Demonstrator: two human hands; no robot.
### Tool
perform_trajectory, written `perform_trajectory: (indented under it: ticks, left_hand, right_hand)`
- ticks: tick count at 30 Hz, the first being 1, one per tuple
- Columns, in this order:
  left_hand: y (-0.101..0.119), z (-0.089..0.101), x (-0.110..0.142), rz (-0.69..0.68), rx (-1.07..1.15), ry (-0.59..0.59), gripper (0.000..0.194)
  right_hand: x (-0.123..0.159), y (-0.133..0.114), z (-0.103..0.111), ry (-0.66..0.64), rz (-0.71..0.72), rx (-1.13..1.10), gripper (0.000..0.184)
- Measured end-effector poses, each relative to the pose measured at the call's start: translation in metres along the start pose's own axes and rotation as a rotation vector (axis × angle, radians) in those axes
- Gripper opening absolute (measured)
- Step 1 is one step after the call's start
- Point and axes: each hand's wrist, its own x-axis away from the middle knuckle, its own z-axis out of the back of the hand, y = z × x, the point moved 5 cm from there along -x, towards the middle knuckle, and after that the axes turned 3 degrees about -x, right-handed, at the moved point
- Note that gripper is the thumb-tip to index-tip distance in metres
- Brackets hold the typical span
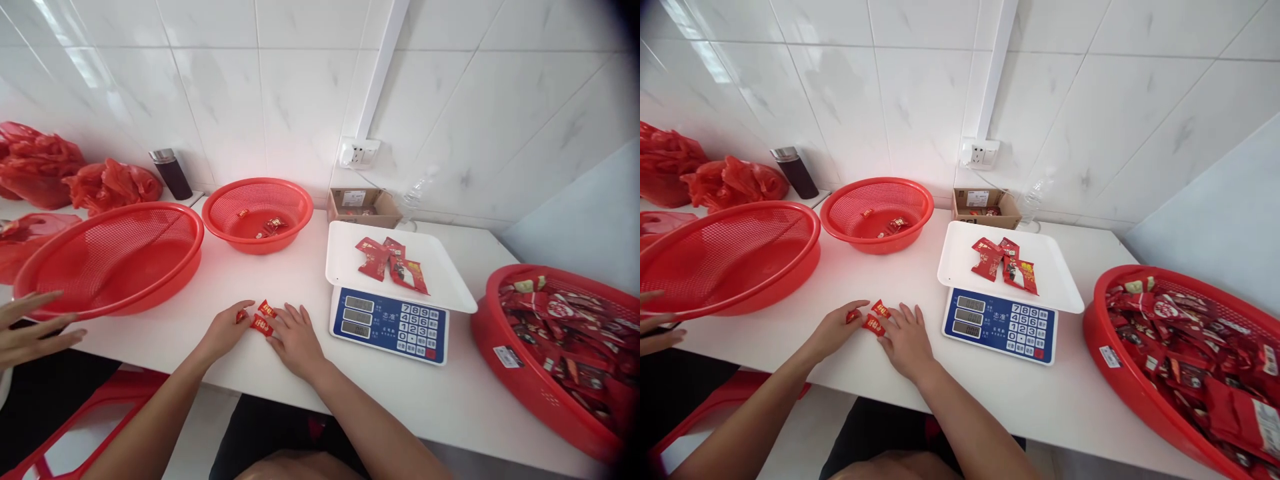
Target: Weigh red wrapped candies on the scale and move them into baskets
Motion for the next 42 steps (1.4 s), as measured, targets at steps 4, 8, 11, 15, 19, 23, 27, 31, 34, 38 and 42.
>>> perform_trajectory:
  ticks: [4, 8, 11, 15, 19, 23, 27, 31, 34, 38, 42]
  left_hand:
    - [0.005, -0.002, -0.004, -0.014, 0.006, -0.004, 0.036]
    - [0.009, -0.008, -0.007, -0.018, -0.024, 0.002, 0.028]
    - [0.013, -0.012, -0.007, -0.025, -0.035, -0.001, 0.025]
    - [0.012, -0.009, -0.007, -0.027, -0.036, 0.007, 0.025]
    - [-0.017, 0.028, -0.014, 0.067, -0.08, 0.102, 0.024]
    - [-0.069, 0.103, -0.02, 0.232, -0.149, 0.322, 0.024]
    - [-0.104, 0.164, -0.016, 0.344, -0.157, 0.504, 0.019]
    - [-0.103, 0.175, -0.004, 0.363, -0.057, 0.692, 0.024]
    - [-0.086, 0.143, 0.003, 0.324, 0.153, 0.739, 0.03]
    - [-0.04, 0.062, -0.001, 0.15, 0.519, 0.419, 0.023]
    - [0.008, -0.001, -0.007, 0.086, 0.804, 0.088, 0.031]
  right_hand:
    - [0.001, 0.0, 0.001, 0.023, 0.006, -0.018, 0.039]
    - [0.003, 0.0, 0.003, 0.042, 0.003, -0.035, 0.035]
    - [0.002, 0.0, 0.005, 0.057, -0.011, -0.061, 0.032]
    - [0.006, 0.003, 0.01, 0.119, -0.027, -0.116, 0.032]
    - [0.025, 0.01, 0.016, 0.175, -0.049, -0.181, 0.03]
    - [0.051, 0.015, 0.023, 0.216, -0.066, -0.238, 0.027]
    - [0.06, 0.016, 0.028, 0.272, -0.066, -0.272, 0.025]
    - [0.058, 0.016, 0.029, 0.289, -0.05, -0.269, 0.024]
    - [0.058, 0.016, 0.029, 0.287, -0.045, -0.279, 0.024]
    - [0.058, 0.016, 0.029, 0.285, -0.039, -0.284, 0.023]
    - [0.058, 0.013, 0.032, 0.293, -0.034, -0.294, 0.023]
